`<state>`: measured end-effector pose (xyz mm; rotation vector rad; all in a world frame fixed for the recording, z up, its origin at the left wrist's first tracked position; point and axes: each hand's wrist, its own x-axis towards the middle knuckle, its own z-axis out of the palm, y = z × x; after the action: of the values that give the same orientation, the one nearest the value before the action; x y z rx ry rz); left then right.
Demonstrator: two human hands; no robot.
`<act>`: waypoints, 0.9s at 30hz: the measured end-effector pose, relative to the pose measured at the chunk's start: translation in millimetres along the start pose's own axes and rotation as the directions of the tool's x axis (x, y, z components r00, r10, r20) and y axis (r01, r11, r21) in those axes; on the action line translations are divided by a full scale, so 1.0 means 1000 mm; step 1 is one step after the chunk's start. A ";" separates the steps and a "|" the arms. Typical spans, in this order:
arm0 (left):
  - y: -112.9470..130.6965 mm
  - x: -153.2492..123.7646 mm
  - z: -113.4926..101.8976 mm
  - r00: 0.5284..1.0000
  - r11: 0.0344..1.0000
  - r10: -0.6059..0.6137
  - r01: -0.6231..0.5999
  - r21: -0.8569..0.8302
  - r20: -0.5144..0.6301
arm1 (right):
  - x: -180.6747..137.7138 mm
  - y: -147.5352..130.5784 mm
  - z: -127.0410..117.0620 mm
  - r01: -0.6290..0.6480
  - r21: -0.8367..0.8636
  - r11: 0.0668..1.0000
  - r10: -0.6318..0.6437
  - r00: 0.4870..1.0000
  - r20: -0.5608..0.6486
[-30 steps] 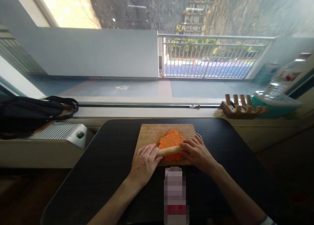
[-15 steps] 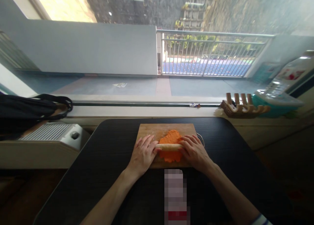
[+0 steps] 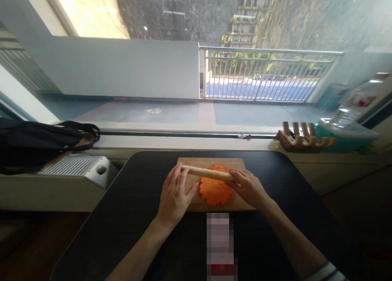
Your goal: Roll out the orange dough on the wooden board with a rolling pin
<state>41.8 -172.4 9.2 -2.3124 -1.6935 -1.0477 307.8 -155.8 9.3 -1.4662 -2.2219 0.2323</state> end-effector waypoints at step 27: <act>0.015 0.019 0.036 0.764 0.438 -0.472 0.636 -0.635 0.439 | 0.018 -0.005 0.006 -0.400 0.173 0.900 0.398 0.916 0.046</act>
<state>74.4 -146.5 -2.2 -2.3017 -2.6200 -2.0824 295.4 -141.1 10.5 -1.8058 -1.8283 0.5570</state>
